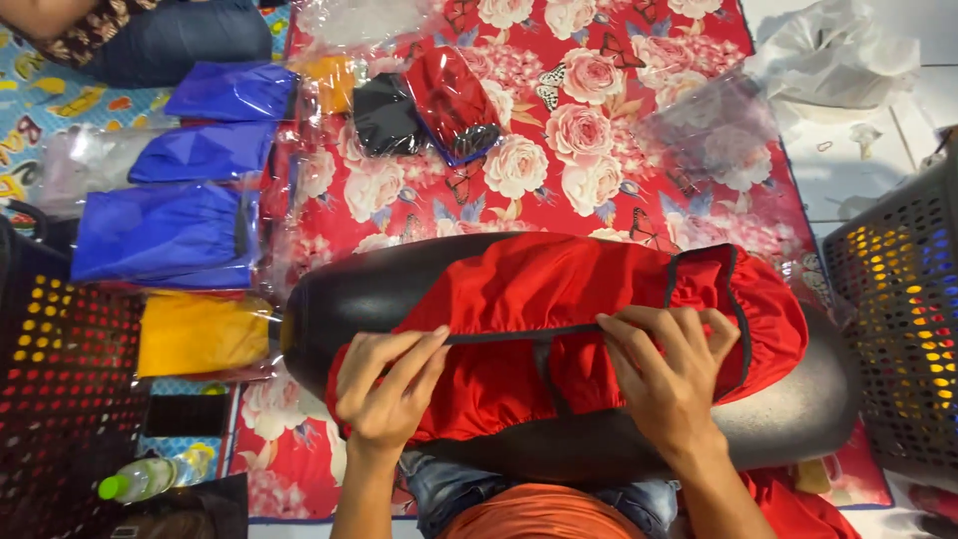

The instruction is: Fitting and smoothing a red elasticized fabric cover onto a motorcycle seat.

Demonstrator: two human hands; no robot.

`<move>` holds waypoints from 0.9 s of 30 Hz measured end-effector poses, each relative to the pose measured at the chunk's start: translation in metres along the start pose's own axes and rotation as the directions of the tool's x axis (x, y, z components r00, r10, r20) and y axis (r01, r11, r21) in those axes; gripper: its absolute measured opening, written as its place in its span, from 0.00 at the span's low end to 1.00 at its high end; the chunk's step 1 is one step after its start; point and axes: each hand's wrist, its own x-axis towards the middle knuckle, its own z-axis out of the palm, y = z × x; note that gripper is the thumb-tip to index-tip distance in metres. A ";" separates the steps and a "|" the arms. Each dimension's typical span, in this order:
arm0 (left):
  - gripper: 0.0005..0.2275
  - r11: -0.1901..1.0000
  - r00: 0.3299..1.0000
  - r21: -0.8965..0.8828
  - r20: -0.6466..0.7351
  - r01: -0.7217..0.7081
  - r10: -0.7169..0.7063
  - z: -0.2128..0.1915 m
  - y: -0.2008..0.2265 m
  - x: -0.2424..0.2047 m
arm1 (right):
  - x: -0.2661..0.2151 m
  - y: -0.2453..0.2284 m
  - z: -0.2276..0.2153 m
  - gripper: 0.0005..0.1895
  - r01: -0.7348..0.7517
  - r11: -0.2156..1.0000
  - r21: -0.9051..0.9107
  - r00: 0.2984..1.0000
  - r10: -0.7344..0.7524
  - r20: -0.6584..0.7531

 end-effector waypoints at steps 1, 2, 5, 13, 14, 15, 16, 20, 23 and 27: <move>0.05 0.999 0.998 0.032 -0.048 0.030 -0.028 -0.003 0.001 -0.002 | 0.001 0.000 -0.002 0.06 0.016 1.000 -0.010 1.000 -0.016 -0.016; 0.05 0.996 0.994 0.063 -0.095 0.064 -0.058 -0.006 0.003 -0.005 | 0.000 -0.001 -0.005 0.05 0.031 0.999 -0.018 0.999 -0.031 -0.029; 0.11 0.976 0.983 0.124 -0.065 0.179 -0.172 -0.003 -0.004 -0.018 | -0.011 -0.003 0.004 0.06 -0.007 0.996 0.092 1.000 0.009 -0.021; 0.08 0.932 0.913 -0.131 -0.197 0.338 -0.358 0.036 0.056 -0.042 | -0.068 -0.014 0.052 0.07 -0.157 0.966 0.207 0.965 0.194 -0.174; 0.13 0.924 0.938 -0.210 -0.067 0.321 -0.341 0.035 0.068 -0.039 | -0.073 -0.016 0.054 0.08 -0.192 0.949 0.248 0.950 0.243 -0.194; 0.13 0.922 0.935 -0.205 -0.063 0.329 -0.348 0.039 0.069 -0.044 | -0.075 -0.018 0.053 0.08 -0.195 0.948 0.253 0.952 0.245 -0.185; 0.13 0.759 0.807 -0.279 0.143 0.588 -0.572 0.043 0.068 -0.048 | -0.076 -0.018 0.054 0.08 -0.192 0.950 0.248 0.944 0.248 -0.219; 0.28 -0.072 0.378 -0.584 0.609 0.808 -0.697 0.065 0.061 -0.061 | -0.085 -0.019 0.060 0.09 -0.229 0.903 0.364 0.920 0.323 -0.222; 0.12 -0.350 0.230 -0.699 0.592 0.624 -0.772 0.080 0.053 -0.069 | -0.086 -0.017 0.054 0.10 -0.269 0.899 0.345 0.943 0.319 -0.097; 0.11 -0.399 0.210 -0.787 0.539 0.471 -0.816 0.075 0.039 -0.046 | -0.051 -0.007 0.021 0.13 -0.217 0.968 0.126 0.967 0.196 0.162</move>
